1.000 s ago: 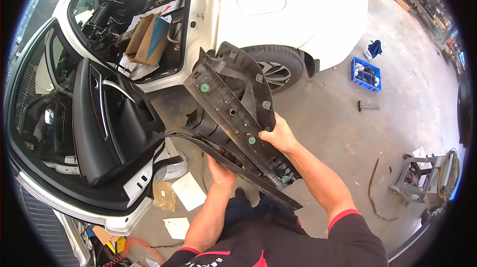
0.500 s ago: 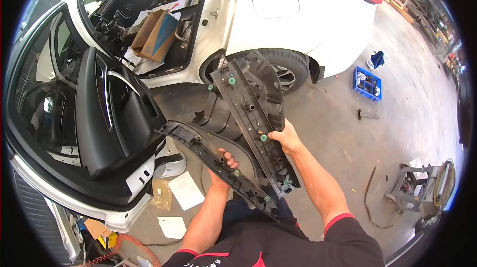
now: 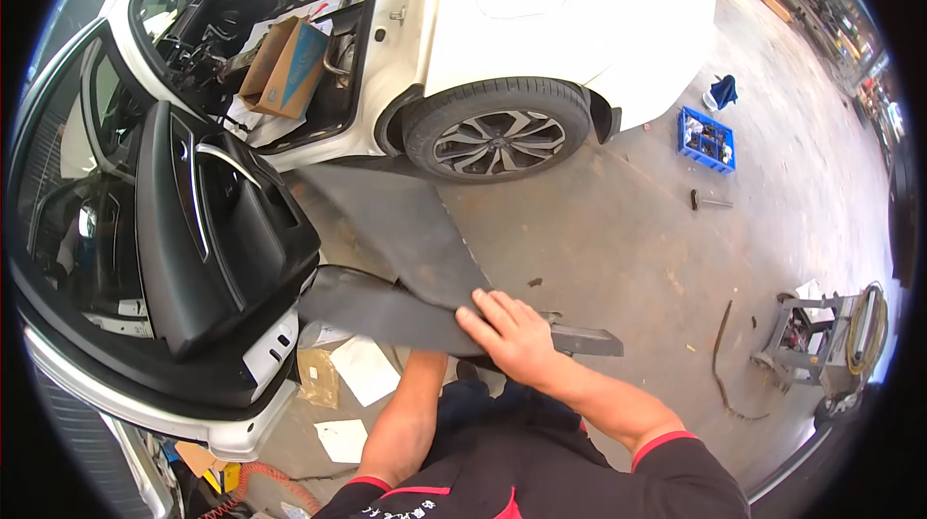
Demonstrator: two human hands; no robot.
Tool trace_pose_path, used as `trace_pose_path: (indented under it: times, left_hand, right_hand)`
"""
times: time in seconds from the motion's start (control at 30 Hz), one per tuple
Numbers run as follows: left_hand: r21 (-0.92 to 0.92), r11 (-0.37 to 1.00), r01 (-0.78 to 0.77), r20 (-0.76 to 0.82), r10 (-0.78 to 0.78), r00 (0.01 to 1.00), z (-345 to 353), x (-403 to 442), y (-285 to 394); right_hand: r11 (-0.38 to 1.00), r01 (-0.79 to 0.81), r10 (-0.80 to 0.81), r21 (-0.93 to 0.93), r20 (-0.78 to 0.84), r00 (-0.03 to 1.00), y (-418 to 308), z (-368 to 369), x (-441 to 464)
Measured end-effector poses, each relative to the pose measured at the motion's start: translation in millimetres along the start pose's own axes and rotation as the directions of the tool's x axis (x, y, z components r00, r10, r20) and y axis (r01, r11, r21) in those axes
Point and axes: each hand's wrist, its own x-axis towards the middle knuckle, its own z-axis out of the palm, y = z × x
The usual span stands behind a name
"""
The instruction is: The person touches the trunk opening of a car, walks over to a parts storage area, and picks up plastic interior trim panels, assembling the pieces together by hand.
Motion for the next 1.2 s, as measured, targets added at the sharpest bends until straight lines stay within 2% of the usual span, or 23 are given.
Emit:
trace_pose_path:
  times: [0.13,0.3,0.33,0.37,0.47,0.7,0.9,1.0,1.13,1.2]
  left_hand:
    - [0.029,0.995,0.099,0.047,-0.1,0.994,-61,-36,19]
    - [0.052,0.973,0.227,0.098,-0.231,0.968,-49,-20,17]
    - [0.057,0.966,0.252,0.108,-0.257,0.96,-42,-7,-9]
    - [0.061,0.958,0.281,0.12,-0.286,0.951,-37,2,-4]
    - [0.063,0.918,0.392,0.154,-0.398,0.905,-26,23,-10]
    - [0.014,0.829,0.559,0.248,-0.544,0.801,-65,0,-46]
    - [-0.055,0.857,0.513,0.364,-0.461,0.809,-96,-19,-26]
    - [-0.111,0.881,0.46,0.428,-0.376,0.822,-84,-5,-35]
    - [-0.207,0.902,0.379,0.492,-0.238,0.837,-81,0,-70]
    - [-0.244,0.904,0.352,0.521,-0.184,0.833,-87,-3,-76]
  right_hand:
    - [0.998,0.045,-0.046,-0.041,-0.025,0.999,-22,-6,-19]
    - [0.997,-0.008,0.003,-0.071,-0.071,0.997,-29,-4,-34]
    - [0.998,-0.008,0.002,-0.064,-0.091,0.996,-28,-5,-35]
    - [0.997,-0.025,0.019,-0.069,-0.093,0.996,-27,-5,-35]
    - [0.999,-0.005,0.002,-0.036,-0.087,0.996,-16,-10,-35]
    - [1.0,0.001,-0.002,-0.011,-0.085,0.996,-4,-14,-38]
    - [0.998,-0.001,-0.002,0.057,0.036,0.999,9,-22,-42]
    - [0.995,-0.059,0.052,0.077,0.097,0.994,18,-22,-42]
    - [0.95,-0.224,0.159,0.219,0.279,0.947,44,-15,-42]
    - [0.894,-0.366,0.23,0.257,0.437,0.869,55,-16,-43]
